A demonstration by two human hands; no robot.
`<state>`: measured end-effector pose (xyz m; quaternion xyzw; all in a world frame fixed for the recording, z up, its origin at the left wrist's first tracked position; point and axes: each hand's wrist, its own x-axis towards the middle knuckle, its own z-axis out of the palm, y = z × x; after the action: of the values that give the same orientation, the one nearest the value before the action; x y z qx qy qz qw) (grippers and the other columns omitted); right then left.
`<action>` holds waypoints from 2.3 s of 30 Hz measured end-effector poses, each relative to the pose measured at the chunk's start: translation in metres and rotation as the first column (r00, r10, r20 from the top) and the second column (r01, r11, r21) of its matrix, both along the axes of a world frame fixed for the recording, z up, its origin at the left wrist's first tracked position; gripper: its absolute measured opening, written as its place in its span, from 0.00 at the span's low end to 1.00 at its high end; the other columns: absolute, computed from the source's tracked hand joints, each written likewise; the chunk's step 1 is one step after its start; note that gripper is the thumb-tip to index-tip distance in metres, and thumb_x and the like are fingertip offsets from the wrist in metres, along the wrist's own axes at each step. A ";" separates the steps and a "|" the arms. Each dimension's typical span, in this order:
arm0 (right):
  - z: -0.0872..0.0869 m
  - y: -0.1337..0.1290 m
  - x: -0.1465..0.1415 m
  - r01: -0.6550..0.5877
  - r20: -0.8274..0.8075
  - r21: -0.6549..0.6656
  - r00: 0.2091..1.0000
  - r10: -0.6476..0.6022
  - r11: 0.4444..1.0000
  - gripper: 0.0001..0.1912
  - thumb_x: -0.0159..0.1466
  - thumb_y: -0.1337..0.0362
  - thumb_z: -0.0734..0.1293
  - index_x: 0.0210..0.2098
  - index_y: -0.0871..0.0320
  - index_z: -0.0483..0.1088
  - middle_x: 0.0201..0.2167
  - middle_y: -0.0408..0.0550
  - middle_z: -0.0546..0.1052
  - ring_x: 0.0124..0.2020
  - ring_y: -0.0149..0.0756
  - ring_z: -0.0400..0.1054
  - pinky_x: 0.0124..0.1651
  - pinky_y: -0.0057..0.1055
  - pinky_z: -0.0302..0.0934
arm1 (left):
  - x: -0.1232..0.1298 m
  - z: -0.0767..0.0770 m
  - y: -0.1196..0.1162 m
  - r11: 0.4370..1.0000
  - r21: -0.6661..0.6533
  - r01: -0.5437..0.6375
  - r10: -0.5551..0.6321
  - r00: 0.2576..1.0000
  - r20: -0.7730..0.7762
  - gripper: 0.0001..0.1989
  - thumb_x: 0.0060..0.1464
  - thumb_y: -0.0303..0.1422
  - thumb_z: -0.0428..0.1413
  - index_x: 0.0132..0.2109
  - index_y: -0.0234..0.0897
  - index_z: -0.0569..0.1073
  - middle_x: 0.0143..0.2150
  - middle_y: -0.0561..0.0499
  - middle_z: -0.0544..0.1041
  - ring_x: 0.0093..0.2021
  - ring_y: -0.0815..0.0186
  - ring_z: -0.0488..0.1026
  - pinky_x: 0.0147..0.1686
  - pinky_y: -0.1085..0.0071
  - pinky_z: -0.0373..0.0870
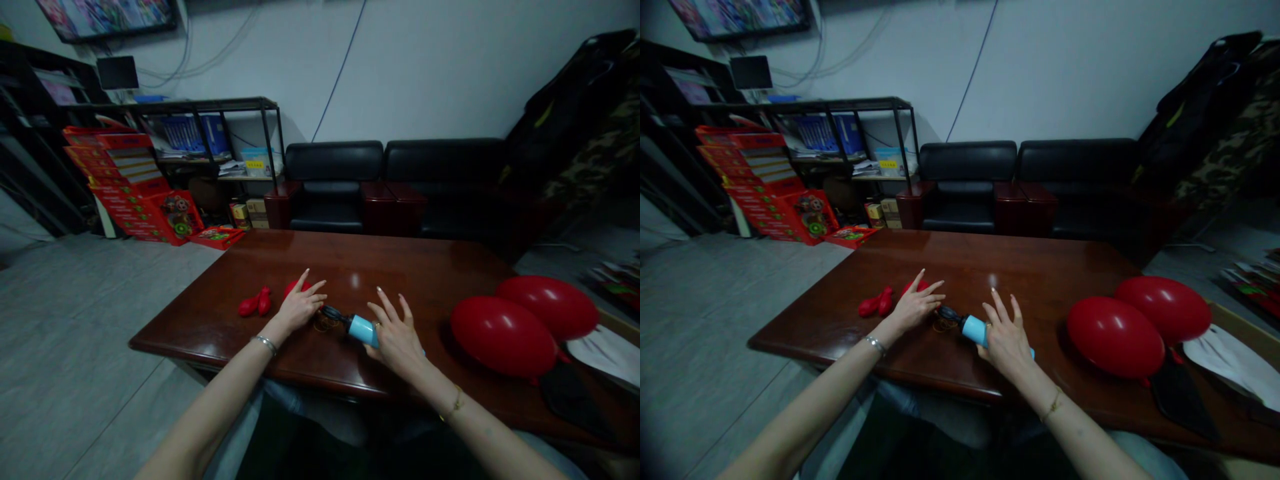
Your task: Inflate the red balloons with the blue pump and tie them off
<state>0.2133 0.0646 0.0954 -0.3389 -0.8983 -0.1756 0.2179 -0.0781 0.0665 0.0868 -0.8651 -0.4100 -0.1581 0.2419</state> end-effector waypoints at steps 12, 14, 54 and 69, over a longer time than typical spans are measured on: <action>-0.010 0.000 0.071 -0.018 0.046 -0.003 0.999 0.018 1.000 0.11 0.52 0.55 0.69 0.30 0.56 0.77 0.58 0.50 0.73 0.70 0.53 0.47 0.71 0.59 0.27 | -0.032 0.000 -0.012 0.999 -0.044 -0.004 0.004 1.000 -0.006 0.11 0.64 0.28 0.51 0.39 0.38 0.79 0.46 0.52 0.82 0.65 0.60 0.65 0.70 0.45 0.22; -0.007 0.001 0.064 -0.035 0.038 0.015 0.999 0.034 0.999 0.09 0.52 0.57 0.69 0.28 0.56 0.76 0.58 0.50 0.73 0.70 0.53 0.47 0.71 0.58 0.27 | -0.020 0.002 -0.015 0.999 -0.036 0.002 -0.002 1.000 -0.010 0.12 0.64 0.27 0.50 0.39 0.37 0.79 0.46 0.51 0.82 0.65 0.60 0.64 0.71 0.46 0.23; -0.009 -0.007 0.018 0.000 -0.108 0.001 0.994 0.000 1.000 0.09 0.53 0.58 0.70 0.31 0.56 0.76 0.60 0.51 0.71 0.71 0.54 0.46 0.70 0.61 0.30 | 0.033 0.012 -0.015 1.000 -0.002 -0.004 0.004 0.999 -0.034 0.13 0.65 0.25 0.49 0.42 0.38 0.78 0.47 0.52 0.82 0.65 0.60 0.65 0.70 0.43 0.22; -0.028 -0.005 0.100 0.019 -0.071 -0.010 0.997 -0.019 1.000 0.12 0.56 0.56 0.67 0.34 0.55 0.76 0.60 0.50 0.72 0.70 0.54 0.49 0.70 0.62 0.32 | -0.020 0.009 -0.023 0.999 -0.035 -0.036 0.037 0.999 0.035 0.13 0.64 0.27 0.49 0.41 0.39 0.79 0.46 0.51 0.82 0.62 0.59 0.69 0.70 0.43 0.21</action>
<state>0.3131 0.0599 0.0678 -0.3545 -0.8875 -0.1611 0.2463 -0.0976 0.0435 0.0958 -0.8586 -0.4324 -0.1620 0.2226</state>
